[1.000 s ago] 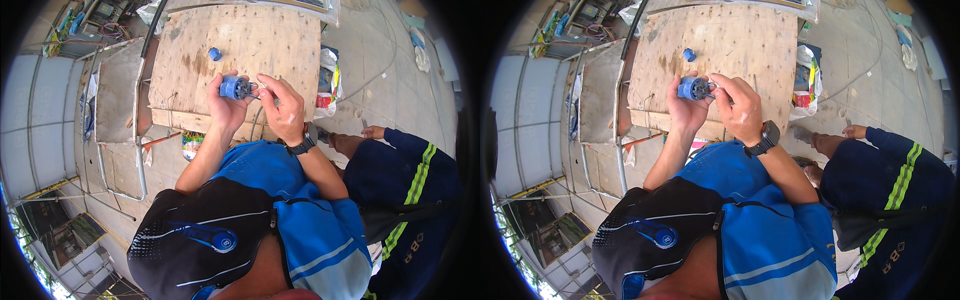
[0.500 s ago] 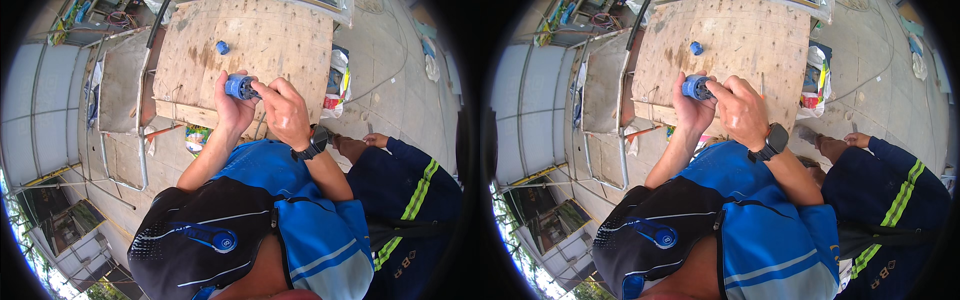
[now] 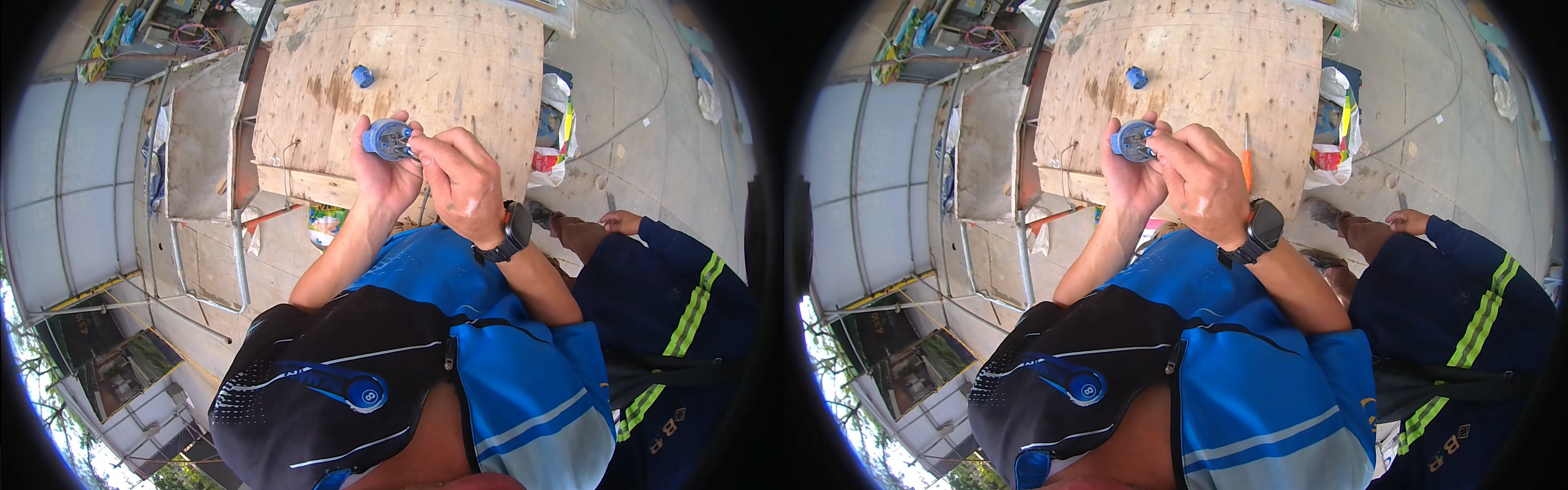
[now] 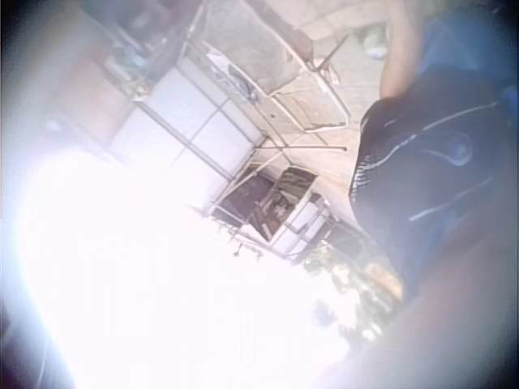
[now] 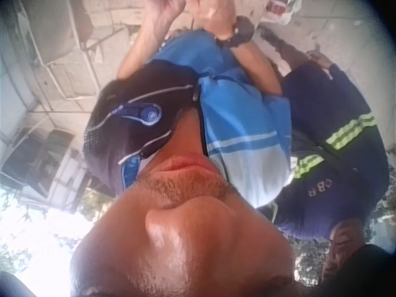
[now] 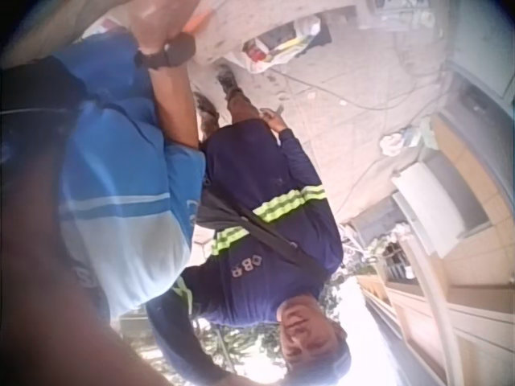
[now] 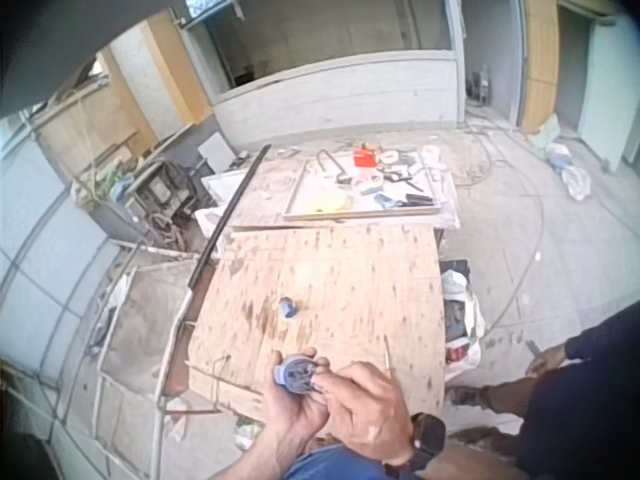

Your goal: The person uses a screwdriver to tighten screws on a blue electrical component, then inserts it into a white cylindrical housing. The person repeats the process with a second blue component, securing each with the screwdriver.

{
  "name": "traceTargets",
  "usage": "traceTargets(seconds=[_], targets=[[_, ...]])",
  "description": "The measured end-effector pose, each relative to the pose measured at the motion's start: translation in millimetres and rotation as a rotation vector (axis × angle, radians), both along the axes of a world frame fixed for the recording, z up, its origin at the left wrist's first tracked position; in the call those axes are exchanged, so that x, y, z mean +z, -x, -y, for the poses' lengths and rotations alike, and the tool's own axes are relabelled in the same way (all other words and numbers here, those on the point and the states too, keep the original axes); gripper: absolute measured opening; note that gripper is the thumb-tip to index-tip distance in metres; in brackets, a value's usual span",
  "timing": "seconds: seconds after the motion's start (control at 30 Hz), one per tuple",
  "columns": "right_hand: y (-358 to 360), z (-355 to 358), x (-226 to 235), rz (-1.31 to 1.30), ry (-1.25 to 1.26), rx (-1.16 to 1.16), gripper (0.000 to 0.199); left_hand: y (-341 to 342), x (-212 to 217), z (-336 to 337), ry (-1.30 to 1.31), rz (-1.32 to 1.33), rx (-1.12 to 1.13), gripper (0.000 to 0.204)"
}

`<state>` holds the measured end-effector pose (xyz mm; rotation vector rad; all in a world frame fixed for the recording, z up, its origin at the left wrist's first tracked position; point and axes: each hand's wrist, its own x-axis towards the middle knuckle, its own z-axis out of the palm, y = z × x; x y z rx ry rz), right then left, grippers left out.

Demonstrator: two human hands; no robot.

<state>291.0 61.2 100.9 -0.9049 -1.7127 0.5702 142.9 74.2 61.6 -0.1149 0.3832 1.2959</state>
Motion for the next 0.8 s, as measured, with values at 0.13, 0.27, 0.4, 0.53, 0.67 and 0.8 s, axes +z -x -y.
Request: traceTargets(seconds=[0.13, 0.27, 0.4, 0.53, 0.67, 0.8], targets=[[1, 1, 1, -0.033, 0.014, -0.014, 0.020, 1, 2, -3, -0.003, -0.108, 0.039, 0.054], [0, 1, 0, -0.027, 0.033, -0.016, 0.016, 0, 12, -2, -0.075, -0.324, 0.124, 0.051], [1, 0, -1, -0.038, 0.032, -0.038, 0.015, 0, 16, -3, -0.090, -0.411, 0.148, 0.051], [2, -2, -2, -0.043, 0.058, -0.034, 0.017, 0, 16, -4, -0.100, -0.448, 0.164, 0.052], [2, -4, -6, -0.049, 0.063, -0.043, 0.017, 1, 17, -5, -0.132, -0.520, 0.147, 0.055], [1, -4, -2, -0.032, 0.058, -0.062, 0.016, -4, 26, -6, -0.153, -0.585, 0.151, 0.057]])
